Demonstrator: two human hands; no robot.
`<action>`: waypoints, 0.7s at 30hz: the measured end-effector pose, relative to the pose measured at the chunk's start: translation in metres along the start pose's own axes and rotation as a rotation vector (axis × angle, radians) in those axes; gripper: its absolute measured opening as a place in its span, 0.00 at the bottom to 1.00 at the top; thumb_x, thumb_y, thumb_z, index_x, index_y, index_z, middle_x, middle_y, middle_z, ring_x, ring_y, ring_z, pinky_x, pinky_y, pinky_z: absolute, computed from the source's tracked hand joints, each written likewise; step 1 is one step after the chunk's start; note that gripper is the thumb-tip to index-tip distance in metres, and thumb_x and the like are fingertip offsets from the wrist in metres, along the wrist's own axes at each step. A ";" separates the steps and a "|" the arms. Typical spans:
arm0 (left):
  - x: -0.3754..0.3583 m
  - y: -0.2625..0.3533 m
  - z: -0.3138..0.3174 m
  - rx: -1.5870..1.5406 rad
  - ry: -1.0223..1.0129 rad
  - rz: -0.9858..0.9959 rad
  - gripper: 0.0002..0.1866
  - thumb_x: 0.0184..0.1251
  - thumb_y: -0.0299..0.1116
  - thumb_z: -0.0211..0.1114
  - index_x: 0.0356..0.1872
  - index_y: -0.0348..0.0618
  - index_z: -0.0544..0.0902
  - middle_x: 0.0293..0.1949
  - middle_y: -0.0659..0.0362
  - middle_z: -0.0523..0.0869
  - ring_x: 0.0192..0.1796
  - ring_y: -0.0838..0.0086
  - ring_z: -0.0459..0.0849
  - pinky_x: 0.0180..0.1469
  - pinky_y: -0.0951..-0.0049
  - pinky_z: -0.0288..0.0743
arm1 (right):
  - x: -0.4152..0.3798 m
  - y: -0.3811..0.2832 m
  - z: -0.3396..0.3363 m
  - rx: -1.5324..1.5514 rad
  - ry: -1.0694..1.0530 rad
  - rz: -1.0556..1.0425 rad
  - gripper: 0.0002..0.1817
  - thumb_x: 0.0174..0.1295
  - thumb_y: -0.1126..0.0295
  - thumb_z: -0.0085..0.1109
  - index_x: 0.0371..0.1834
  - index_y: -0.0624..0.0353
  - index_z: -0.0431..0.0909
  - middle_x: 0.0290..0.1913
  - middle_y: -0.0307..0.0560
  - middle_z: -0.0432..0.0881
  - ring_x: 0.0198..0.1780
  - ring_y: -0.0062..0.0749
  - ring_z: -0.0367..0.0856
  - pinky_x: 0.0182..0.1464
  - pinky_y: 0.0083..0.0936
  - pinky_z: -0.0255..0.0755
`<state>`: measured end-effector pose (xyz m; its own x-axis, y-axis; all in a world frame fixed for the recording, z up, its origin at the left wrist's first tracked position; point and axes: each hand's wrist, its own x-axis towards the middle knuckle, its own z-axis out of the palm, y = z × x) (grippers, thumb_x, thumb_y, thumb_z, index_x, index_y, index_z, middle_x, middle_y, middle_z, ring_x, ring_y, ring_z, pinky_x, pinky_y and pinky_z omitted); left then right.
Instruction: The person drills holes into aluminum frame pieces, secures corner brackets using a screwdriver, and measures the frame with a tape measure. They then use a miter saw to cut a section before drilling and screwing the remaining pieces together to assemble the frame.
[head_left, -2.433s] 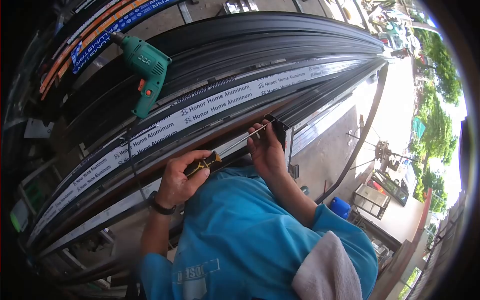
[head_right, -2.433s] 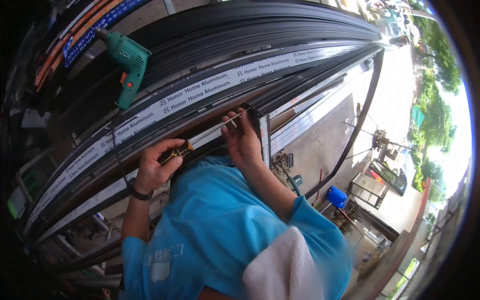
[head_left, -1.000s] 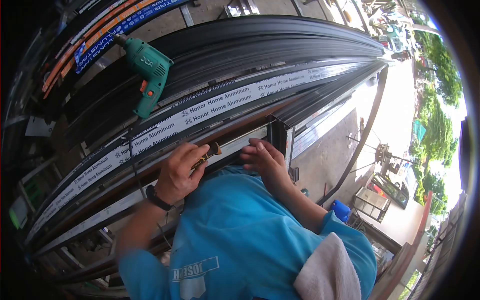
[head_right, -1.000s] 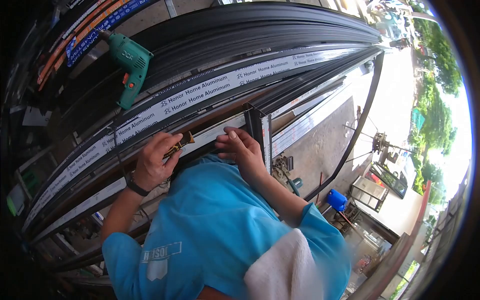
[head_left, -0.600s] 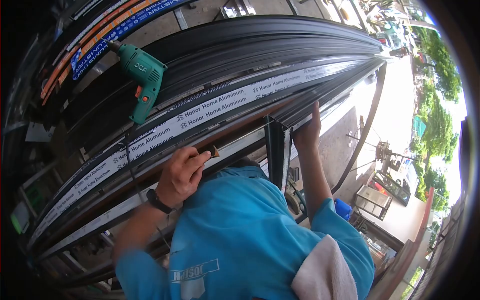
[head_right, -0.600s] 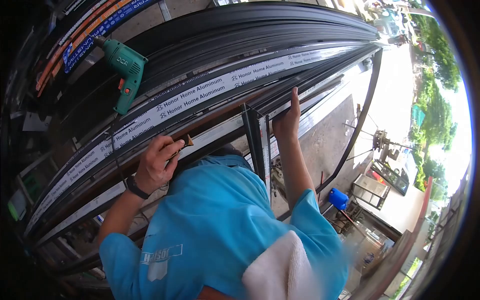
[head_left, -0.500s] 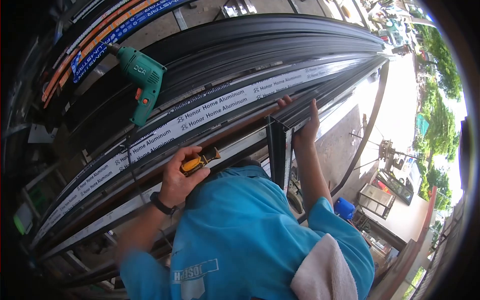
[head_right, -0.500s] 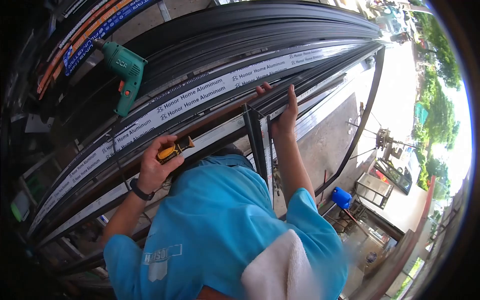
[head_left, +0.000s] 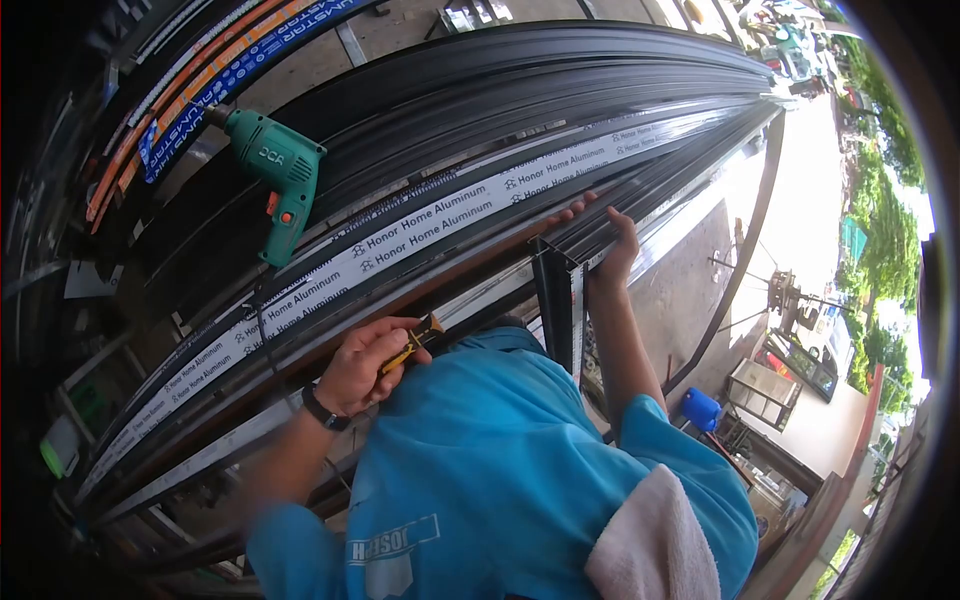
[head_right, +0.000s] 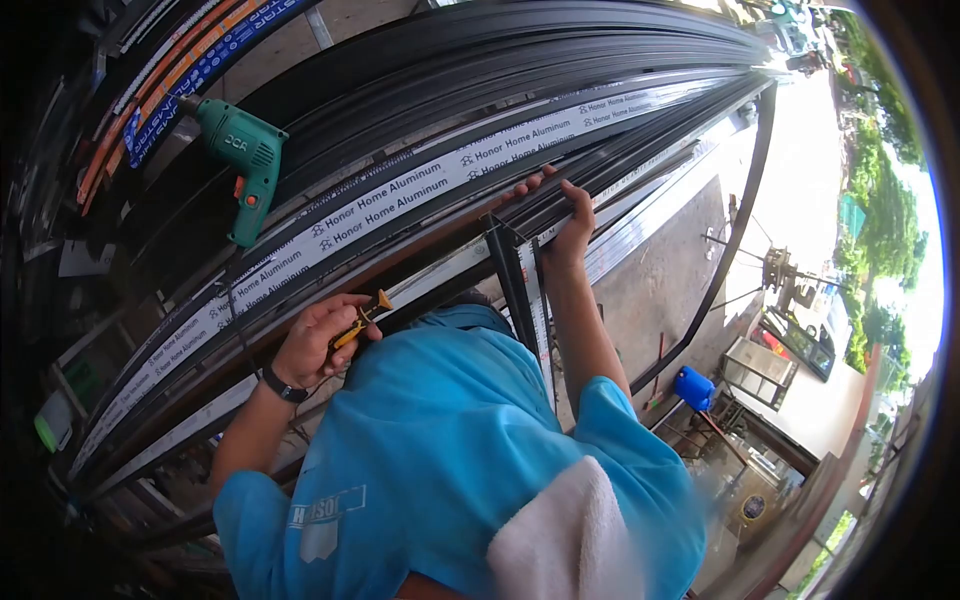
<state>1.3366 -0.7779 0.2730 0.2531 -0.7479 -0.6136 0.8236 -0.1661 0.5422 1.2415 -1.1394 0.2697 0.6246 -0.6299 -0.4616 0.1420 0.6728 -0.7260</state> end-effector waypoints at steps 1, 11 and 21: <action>0.000 0.002 0.007 0.255 0.048 0.050 0.15 0.75 0.29 0.65 0.60 0.43 0.82 0.45 0.53 0.88 0.38 0.78 0.85 0.32 0.76 0.79 | 0.000 0.000 0.000 0.001 -0.007 0.005 0.27 0.66 0.59 0.50 0.63 0.67 0.66 0.43 0.54 0.77 0.48 0.44 0.82 0.63 0.56 0.78; 0.005 0.002 0.016 0.909 0.190 0.696 0.19 0.66 0.19 0.67 0.58 0.41 0.83 0.48 0.52 0.86 0.44 0.68 0.87 0.42 0.66 0.82 | 0.001 0.003 0.002 0.020 0.041 0.002 0.25 0.65 0.60 0.48 0.61 0.65 0.69 0.41 0.53 0.79 0.46 0.43 0.83 0.57 0.55 0.82; -0.002 -0.006 -0.003 -0.235 -0.080 -0.113 0.19 0.73 0.22 0.65 0.63 0.43 0.78 0.48 0.56 0.84 0.34 0.83 0.81 0.33 0.82 0.77 | 0.002 0.002 0.000 0.030 0.016 0.005 0.26 0.65 0.61 0.48 0.62 0.66 0.68 0.42 0.53 0.80 0.45 0.43 0.85 0.57 0.52 0.84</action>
<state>1.3328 -0.7735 0.2691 0.1195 -0.7829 -0.6106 0.9419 -0.1051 0.3191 1.2432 -1.1398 0.2673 0.6132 -0.6322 -0.4737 0.1615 0.6873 -0.7082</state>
